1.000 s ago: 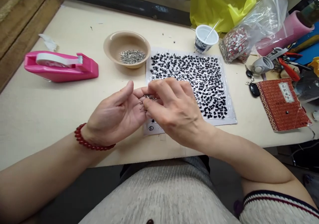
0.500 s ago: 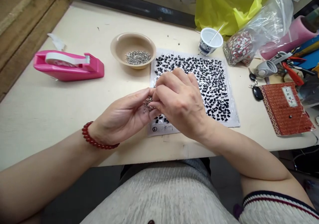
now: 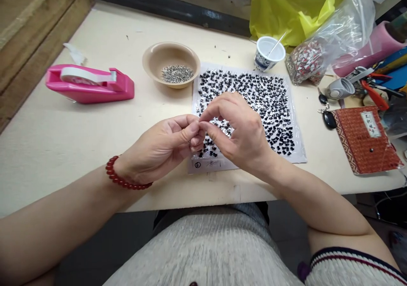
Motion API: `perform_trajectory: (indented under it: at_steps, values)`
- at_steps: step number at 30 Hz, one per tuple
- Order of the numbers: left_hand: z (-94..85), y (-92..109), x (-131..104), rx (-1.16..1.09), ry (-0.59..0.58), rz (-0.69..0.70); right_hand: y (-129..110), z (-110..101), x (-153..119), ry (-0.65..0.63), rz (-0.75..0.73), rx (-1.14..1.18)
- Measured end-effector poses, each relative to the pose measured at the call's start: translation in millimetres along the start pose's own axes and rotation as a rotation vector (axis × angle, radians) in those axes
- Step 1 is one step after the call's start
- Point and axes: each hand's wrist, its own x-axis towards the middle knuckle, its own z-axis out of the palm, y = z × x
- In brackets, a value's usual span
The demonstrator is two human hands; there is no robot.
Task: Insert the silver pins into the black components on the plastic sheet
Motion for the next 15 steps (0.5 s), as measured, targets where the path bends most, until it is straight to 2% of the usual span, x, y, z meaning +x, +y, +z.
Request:
perform_trajectory:
  at_steps: [3,6,7,11,15]
  values:
    - [1.3,1,1,-0.006,0.007,-0.001,0,-4,0,0.005,-0.024,-0.041]
    - [0.8,5,1,-0.08,0.099,0.055,0,-6,-6,0.1,-0.031,-0.085]
    - [0.4,7,1,-0.108,0.134,0.079,0,-6,-9,0.093,-0.027,-0.099]
    - [0.2,13,2,-0.122,0.201,0.142,-1,4,-27,-0.123,-0.035,-0.196]
    - [2.6,14,0,-0.073,0.199,0.176,0,15,-37,-0.171,-0.019,-0.307]
